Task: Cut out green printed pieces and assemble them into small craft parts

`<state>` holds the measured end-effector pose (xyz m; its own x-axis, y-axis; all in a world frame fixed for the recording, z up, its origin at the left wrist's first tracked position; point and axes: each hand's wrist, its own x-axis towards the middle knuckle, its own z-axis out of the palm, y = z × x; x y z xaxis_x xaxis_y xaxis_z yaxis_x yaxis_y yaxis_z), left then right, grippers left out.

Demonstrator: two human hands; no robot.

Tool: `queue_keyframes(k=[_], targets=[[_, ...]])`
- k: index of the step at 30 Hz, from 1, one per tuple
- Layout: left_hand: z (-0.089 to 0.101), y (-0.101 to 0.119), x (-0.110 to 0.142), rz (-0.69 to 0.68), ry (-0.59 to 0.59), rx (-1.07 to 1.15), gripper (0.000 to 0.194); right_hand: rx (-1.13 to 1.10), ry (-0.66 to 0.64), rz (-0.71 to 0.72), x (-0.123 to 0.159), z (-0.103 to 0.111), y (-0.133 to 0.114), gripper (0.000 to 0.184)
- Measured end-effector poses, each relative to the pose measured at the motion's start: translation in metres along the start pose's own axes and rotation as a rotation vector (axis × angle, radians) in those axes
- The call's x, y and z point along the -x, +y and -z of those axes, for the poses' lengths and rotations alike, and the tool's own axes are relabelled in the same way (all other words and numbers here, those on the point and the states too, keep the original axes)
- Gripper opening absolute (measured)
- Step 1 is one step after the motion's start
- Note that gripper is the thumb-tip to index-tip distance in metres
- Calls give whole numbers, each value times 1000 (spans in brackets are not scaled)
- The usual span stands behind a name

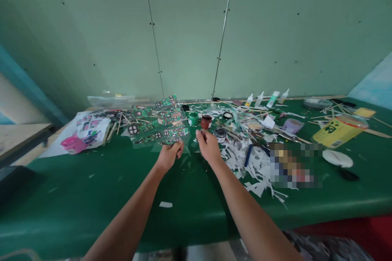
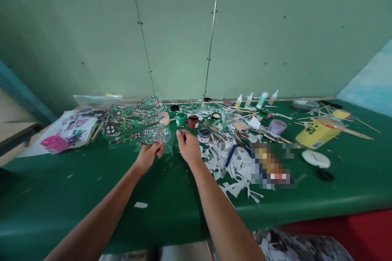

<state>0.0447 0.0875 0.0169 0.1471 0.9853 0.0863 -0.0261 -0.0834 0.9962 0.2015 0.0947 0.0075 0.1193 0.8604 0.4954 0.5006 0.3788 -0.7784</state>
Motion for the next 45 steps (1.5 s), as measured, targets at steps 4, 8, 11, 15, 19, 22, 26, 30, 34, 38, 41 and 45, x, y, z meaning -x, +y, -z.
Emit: queue_keyframes(k=[4,8,11,15,19,22,26,30,34,38,41,45], targets=[[2,0,0,-16,-2,-25,35,-240,-167,48,0,-2,-5,41],[4,1,-2,-39,45,-7,34,-296,-221,26,0,-4,-8,40],[4,2,-2,-29,24,7,36,-299,-176,30,0,-5,-8,38],[3,2,-2,-13,-36,0,36,-287,-156,37,2,-4,-8,36],[4,1,-6,-59,23,0,36,-222,-135,85,7,-5,-10,32],[4,1,-8,-90,52,-3,36,-25,-148,56,10,-9,-13,31],[2,1,-5,-111,27,-25,40,245,-235,14,10,-16,-19,28],[-1,2,-2,-118,6,-25,38,376,-277,8,8,-18,-19,19],[-2,3,-1,-125,-22,-34,40,476,-269,-32,8,-17,-16,17],[-2,1,-1,-138,-39,-47,41,502,-270,-15,9,-18,-15,17],[-1,-1,-3,-142,-46,-48,42,504,-281,2,9,-19,-16,19],[-3,-2,-3,-131,-67,5,41,517,-267,8,8,-19,-15,18]])
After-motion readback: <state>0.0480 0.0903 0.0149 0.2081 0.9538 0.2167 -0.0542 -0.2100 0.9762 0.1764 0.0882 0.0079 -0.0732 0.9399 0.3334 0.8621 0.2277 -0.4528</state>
